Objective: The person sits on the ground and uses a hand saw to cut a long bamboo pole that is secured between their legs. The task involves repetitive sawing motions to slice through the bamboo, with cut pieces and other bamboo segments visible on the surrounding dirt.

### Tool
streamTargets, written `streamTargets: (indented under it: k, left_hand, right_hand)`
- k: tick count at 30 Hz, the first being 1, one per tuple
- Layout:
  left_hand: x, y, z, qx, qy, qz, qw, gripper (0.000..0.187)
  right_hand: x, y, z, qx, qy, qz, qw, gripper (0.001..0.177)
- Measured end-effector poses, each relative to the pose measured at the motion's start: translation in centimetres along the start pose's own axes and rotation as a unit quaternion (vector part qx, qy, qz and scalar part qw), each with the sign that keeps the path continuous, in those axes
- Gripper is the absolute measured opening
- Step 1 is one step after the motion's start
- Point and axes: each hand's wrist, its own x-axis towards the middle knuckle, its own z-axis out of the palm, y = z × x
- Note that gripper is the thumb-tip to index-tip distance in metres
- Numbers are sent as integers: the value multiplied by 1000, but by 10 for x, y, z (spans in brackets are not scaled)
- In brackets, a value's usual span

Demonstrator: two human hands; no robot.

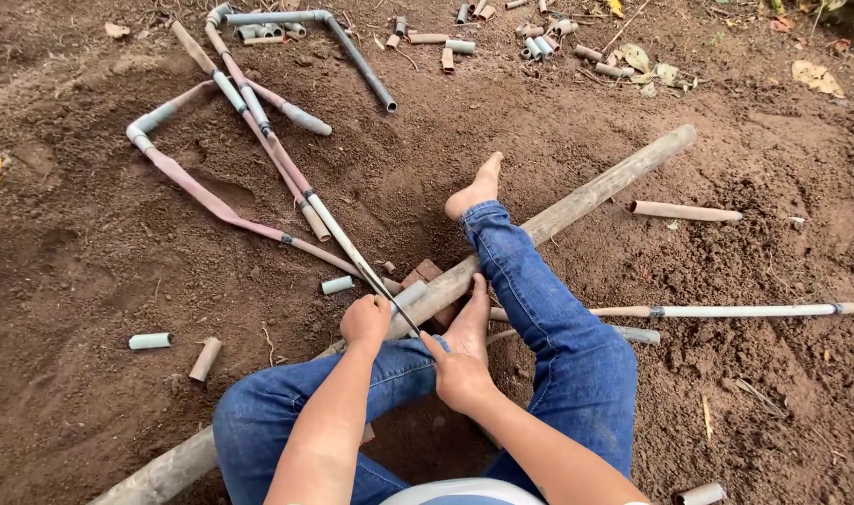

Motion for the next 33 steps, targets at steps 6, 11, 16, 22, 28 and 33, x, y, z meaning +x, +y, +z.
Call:
streamTargets:
  k: [6,11,16,22,28,33]
  left_hand:
    - [-6,7,-13,-11,-19,13,1000,53]
    - [-14,12,-6,41,-35,87,995,53]
    - [-13,19,-15,-16,-10,39,999,49]
    - [-8,16,-11,11,-27,16,999,50]
    - [-5,9,-10,15,-36,2,999,54]
    - [-4,3,-11,0,-41,-28,999,55]
  right_hand:
    - [-58,20,-9,-25,-338,162,927,66]
    - [38,-57,-52,146,37,69,986,90]
    - [21,-24,-21,-4,-27,25,999,44]
    - [-53,12,-7,-51,-311,154,937,65]
    - [-6,19,23,-32,-152,87,984,55]
    - [-7,-9,-10,-7,-76,7,997,47]
